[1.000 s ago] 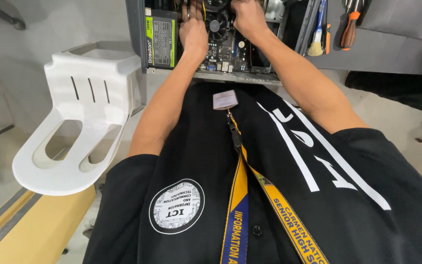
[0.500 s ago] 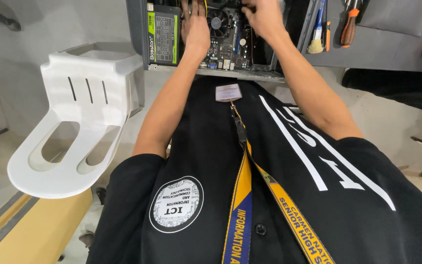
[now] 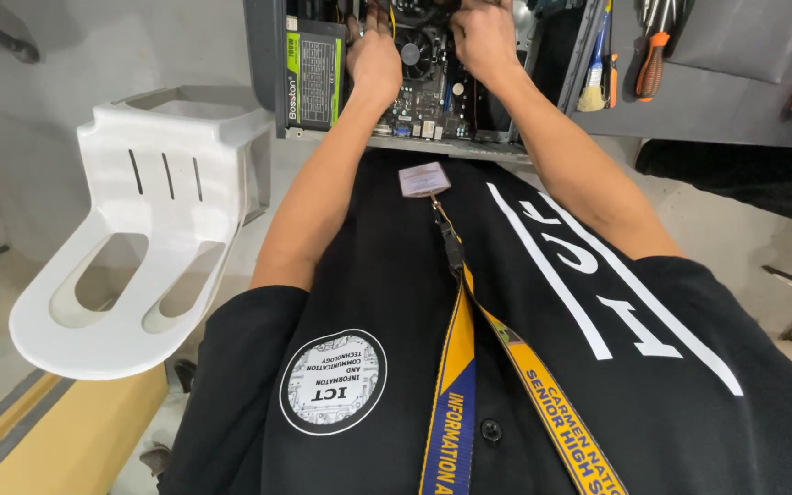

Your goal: Cleaning the interior of a computer case and managing internal cables using a brush and hands.

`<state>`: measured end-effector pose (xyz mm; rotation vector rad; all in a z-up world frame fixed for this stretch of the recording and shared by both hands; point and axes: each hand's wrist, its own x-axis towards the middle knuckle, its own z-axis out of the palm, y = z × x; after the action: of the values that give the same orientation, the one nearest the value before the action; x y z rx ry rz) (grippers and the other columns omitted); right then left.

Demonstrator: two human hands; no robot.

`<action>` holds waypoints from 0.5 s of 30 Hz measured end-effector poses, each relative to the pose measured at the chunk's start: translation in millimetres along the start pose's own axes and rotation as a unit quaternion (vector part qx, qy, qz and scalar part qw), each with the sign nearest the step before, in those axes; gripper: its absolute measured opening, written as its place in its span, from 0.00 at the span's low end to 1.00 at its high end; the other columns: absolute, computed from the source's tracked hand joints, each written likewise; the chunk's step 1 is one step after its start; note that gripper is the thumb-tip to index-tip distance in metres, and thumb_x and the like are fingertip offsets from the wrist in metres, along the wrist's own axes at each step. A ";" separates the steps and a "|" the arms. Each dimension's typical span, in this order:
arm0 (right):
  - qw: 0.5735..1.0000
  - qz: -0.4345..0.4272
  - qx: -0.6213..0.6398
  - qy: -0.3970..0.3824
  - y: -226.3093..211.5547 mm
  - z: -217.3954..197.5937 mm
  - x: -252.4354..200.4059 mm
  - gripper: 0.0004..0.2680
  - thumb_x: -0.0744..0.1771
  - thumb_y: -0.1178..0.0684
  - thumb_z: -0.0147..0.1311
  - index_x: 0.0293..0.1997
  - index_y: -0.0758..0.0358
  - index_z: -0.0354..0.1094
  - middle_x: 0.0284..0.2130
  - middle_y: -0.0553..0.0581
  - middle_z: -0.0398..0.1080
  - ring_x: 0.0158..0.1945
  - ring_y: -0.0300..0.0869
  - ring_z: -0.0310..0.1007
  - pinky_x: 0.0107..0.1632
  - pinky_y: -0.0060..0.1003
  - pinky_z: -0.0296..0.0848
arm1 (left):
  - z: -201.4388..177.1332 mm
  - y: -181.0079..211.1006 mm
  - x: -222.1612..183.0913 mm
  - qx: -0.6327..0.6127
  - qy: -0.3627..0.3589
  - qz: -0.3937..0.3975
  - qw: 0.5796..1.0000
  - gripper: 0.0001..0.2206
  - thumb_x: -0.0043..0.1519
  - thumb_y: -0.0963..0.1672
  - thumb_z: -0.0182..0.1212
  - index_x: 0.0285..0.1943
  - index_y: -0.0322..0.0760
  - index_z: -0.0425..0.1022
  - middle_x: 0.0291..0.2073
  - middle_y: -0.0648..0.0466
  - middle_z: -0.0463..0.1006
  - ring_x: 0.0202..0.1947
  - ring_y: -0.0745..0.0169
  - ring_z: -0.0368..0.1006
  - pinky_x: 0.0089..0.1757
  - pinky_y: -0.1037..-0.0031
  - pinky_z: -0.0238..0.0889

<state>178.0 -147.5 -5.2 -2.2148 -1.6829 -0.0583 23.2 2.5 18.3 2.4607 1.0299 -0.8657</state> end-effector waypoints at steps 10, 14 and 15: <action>0.947 0.180 0.264 0.024 -14.3 -48.6 0.0 0.06 0.73 0.61 0.54 0.38 0.63 0.66 0.23 0.57 0.64 0.27 0.46 0.64 0.32 0.44 0.61 | 29.4 -21.9 -19.6 -0.222 0.126 0.115 0.960 0.43 0.58 0.32 0.65 0.77 0.17 0.35 0.77 0.28 0.38 0.77 0.31 0.41 0.64 0.61 0.68; 0.940 0.180 0.278 0.083 22.2 7.0 -2.3 0.02 0.73 0.59 0.53 0.46 0.66 0.66 0.31 0.64 0.68 0.33 0.50 0.70 0.35 0.47 0.65 | -37.3 -29.8 -93.6 -0.268 0.049 0.121 0.955 0.38 0.59 0.31 0.59 0.77 0.20 0.41 0.74 0.29 0.54 0.37 0.46 0.80 0.31 0.67 0.75; 0.943 0.207 0.254 0.053 29.2 17.0 -2.0 0.03 0.73 0.57 0.54 0.45 0.65 0.67 0.33 0.64 0.69 0.35 0.52 0.71 0.36 0.48 0.66 | -38.1 -35.7 -99.8 -0.253 0.054 0.141 0.956 0.32 0.58 0.30 0.53 0.75 0.20 0.50 0.56 0.32 0.67 0.34 0.45 0.80 0.32 0.62 0.75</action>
<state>201.9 -150.9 -29.1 -2.0606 -0.9966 0.3200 -42.5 -6.0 109.4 2.1526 0.7826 -0.3260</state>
